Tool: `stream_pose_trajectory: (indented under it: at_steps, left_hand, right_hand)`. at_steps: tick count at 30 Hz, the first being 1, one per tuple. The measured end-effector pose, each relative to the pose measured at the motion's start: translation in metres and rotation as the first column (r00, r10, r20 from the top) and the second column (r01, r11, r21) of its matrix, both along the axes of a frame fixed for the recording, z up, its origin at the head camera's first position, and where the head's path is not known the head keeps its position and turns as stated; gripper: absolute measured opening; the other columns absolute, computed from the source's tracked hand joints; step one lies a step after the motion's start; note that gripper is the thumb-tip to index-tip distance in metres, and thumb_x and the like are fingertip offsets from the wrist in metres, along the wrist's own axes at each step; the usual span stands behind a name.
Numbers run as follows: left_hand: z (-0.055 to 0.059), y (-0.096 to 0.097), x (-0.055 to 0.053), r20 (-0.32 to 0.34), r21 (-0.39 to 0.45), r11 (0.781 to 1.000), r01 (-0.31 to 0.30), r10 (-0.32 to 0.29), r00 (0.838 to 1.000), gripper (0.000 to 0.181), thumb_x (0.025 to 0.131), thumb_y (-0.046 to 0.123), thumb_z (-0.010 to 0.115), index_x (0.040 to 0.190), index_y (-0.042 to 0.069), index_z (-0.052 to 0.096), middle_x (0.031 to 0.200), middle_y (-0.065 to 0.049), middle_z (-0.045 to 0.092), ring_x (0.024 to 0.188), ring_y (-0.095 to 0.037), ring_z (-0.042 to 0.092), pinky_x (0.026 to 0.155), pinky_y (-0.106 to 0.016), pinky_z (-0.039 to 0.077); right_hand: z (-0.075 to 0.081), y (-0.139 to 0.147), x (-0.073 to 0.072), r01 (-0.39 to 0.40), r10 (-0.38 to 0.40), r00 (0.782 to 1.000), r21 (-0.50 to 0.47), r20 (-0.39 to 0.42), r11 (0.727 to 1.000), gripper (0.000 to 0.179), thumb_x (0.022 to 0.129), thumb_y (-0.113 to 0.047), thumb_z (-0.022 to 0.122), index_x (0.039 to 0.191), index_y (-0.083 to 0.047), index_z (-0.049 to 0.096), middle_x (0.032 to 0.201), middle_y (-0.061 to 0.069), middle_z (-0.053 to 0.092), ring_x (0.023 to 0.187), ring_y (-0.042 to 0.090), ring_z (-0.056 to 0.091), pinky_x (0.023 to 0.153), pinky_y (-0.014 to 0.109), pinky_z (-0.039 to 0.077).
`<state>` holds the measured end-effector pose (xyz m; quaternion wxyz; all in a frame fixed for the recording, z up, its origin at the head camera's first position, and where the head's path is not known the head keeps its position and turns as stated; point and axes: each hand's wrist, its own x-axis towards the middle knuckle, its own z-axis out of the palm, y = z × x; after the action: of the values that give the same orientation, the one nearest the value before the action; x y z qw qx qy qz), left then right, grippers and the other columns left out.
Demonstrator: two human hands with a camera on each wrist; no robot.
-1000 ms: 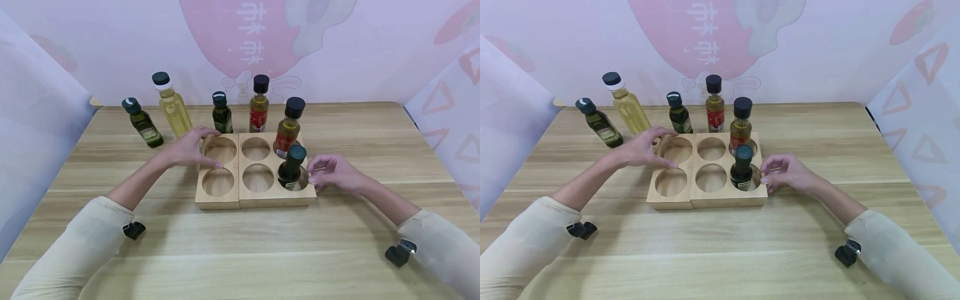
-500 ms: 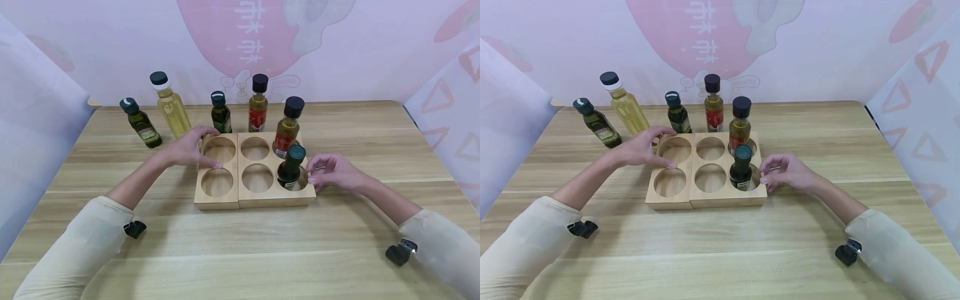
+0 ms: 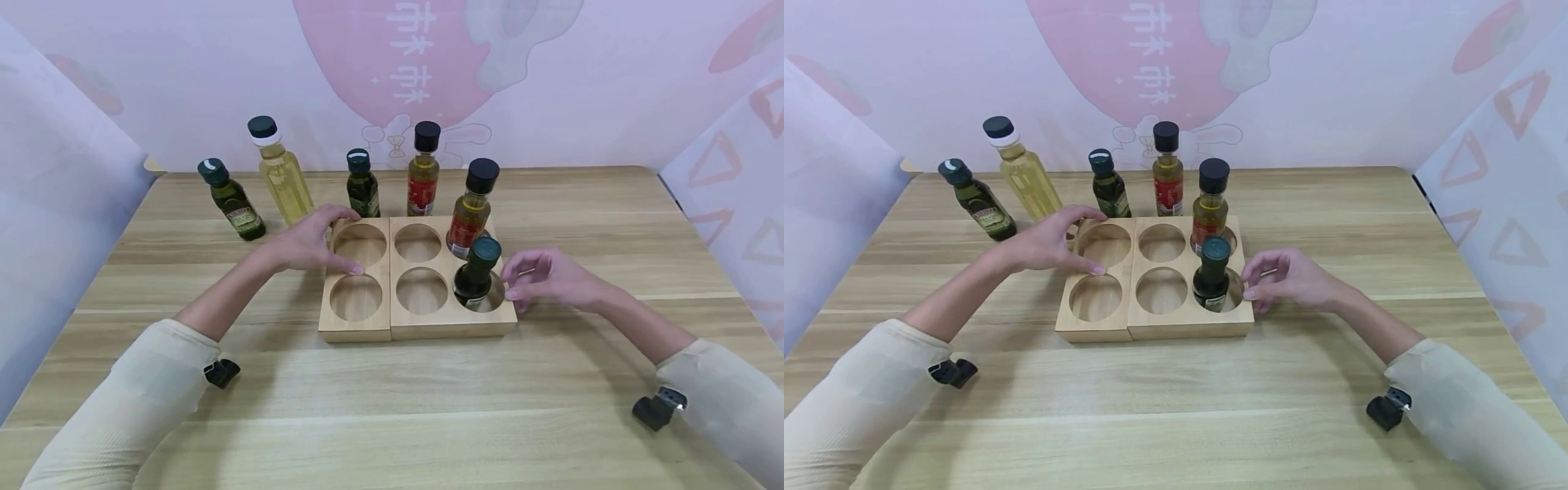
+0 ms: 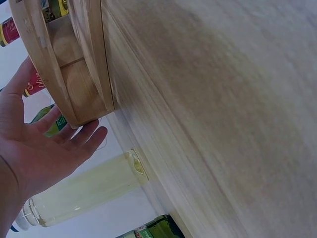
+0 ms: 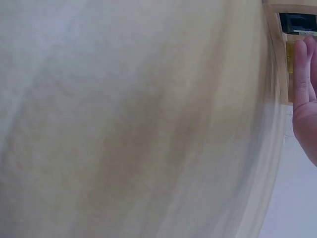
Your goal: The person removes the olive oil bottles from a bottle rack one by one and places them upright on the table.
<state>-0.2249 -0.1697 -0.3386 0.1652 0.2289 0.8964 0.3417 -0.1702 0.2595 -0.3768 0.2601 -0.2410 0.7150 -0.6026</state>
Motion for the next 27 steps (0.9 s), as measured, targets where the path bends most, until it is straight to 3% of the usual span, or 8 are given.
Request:
stream_pose_trajectory:
  at_steps: [7,14,21,27]
  left_hand:
    - [0.000,0.001,0.000,0.002,0.001,1.000,0.001,-0.001,1.000,0.095,0.076,0.025,0.095,0.151,-0.002,0.043,0.158,-0.025,0.036,0.148,-0.042,0.032,0.124,-0.059,0.026]
    - [0.001,0.001,0.000,0.002,0.006,1.000,0.007,-0.007,1.000,0.095,0.076,0.025,0.095,0.150,-0.002,0.043,0.157,-0.025,0.037,0.148,-0.042,0.032,0.124,-0.059,0.026]
    - [0.000,0.001,0.001,0.007,-0.005,1.000,0.010,-0.010,1.000,0.096,0.077,0.027,0.095,0.151,-0.001,0.042,0.158,-0.024,0.038,0.149,-0.042,0.031,0.125,-0.060,0.025]
    - [-0.001,0.000,0.000,0.008,-0.004,1.000,0.011,-0.011,1.000,0.096,0.077,0.026,0.095,0.152,-0.002,0.041,0.158,-0.025,0.037,0.149,-0.043,0.030,0.125,-0.061,0.024]
  right_hand:
    - [0.007,0.003,-0.006,-0.040,0.040,0.999,0.025,-0.019,0.999,0.016,0.091,0.008,0.072,0.105,0.010,0.063,0.087,0.010,0.072,0.068,0.021,0.070,0.062,0.037,0.064]
    - [0.013,0.005,-0.008,-0.007,0.008,0.998,0.014,-0.059,1.000,0.010,0.092,0.010,0.070,0.100,0.004,0.068,0.086,0.011,0.072,0.067,0.019,0.068,0.064,0.033,0.063]
    - [0.020,0.003,-0.006,0.026,-0.041,0.988,-0.098,-0.149,0.995,0.018,0.091,0.016,0.066,0.101,0.002,0.071,0.081,0.007,0.073,0.067,0.017,0.069,0.062,0.032,0.062]
    - [0.036,-0.003,0.000,0.048,-0.093,0.978,-0.238,-0.184,0.970,0.031,0.089,0.023,0.061,0.104,-0.002,0.072,0.080,0.009,0.071,0.065,0.019,0.068,0.060,0.032,0.062]
